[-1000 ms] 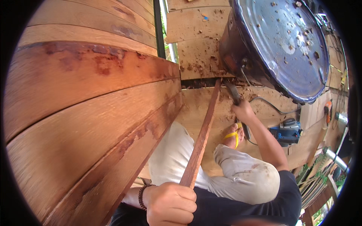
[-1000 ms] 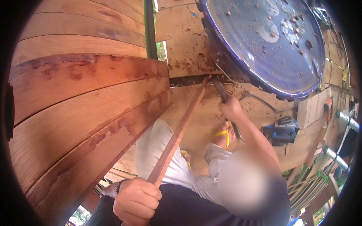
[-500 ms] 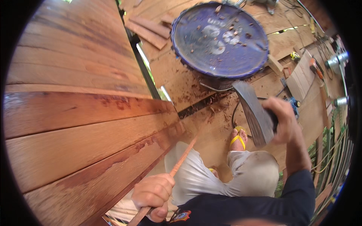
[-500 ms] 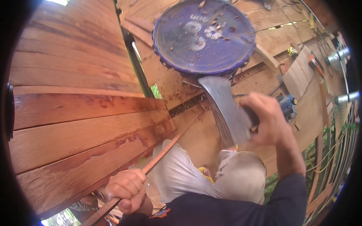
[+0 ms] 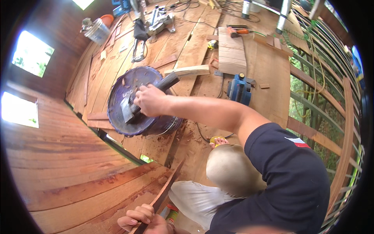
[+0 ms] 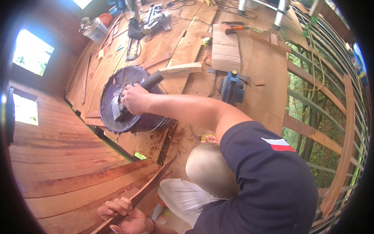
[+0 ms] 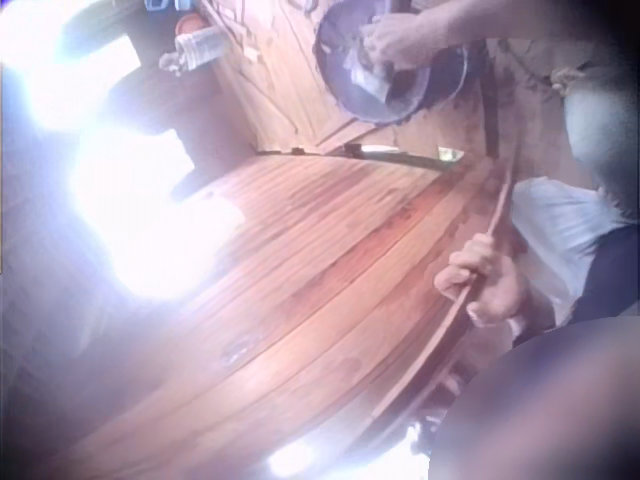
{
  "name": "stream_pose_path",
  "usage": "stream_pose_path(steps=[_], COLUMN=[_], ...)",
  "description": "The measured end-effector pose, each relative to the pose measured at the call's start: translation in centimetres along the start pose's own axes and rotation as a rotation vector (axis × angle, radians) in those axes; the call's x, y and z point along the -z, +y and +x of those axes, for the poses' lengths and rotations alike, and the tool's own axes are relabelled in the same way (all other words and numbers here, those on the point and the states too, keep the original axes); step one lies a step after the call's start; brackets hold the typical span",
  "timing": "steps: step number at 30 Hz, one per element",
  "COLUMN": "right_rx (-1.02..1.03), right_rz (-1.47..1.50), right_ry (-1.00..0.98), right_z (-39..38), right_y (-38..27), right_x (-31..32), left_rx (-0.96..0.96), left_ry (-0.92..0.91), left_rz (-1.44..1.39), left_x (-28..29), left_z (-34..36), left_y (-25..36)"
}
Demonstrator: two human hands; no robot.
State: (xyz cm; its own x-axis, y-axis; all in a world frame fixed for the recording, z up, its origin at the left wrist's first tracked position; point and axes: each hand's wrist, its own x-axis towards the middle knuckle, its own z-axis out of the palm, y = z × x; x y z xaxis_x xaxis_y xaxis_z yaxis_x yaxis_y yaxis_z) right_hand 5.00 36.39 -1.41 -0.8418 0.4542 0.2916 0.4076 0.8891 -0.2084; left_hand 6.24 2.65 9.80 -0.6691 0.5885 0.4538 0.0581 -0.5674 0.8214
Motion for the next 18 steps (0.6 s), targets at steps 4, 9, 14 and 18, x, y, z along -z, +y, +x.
stream_pose_path(steps=[4, 9, 14, 18], right_rx=[0.021, -0.218, -0.521, -0.550], right_rz=[0.414, 0.568, 0.322, -0.063], right_ry=[0.326, 0.428, 0.598, 0.808], right_z=[-7.4, -20.5, -34.2, -42.2], right_y=[0.3, 2.3, 1.1, -4.2], right_x=[1.9, 8.9, 17.1, 24.4], left_rx=[-0.042, 0.038, 0.161, 0.011], left_ry=[-0.192, -0.311, -0.519, -0.929], left_rz=[0.048, 0.200, 0.031, 0.094], left_x=[-1.9, -8.3, -18.3, -25.6], left_z=[3.8, 7.8, 5.4, 0.8], left_y=[-2.0, -6.0, -9.5, -9.9])
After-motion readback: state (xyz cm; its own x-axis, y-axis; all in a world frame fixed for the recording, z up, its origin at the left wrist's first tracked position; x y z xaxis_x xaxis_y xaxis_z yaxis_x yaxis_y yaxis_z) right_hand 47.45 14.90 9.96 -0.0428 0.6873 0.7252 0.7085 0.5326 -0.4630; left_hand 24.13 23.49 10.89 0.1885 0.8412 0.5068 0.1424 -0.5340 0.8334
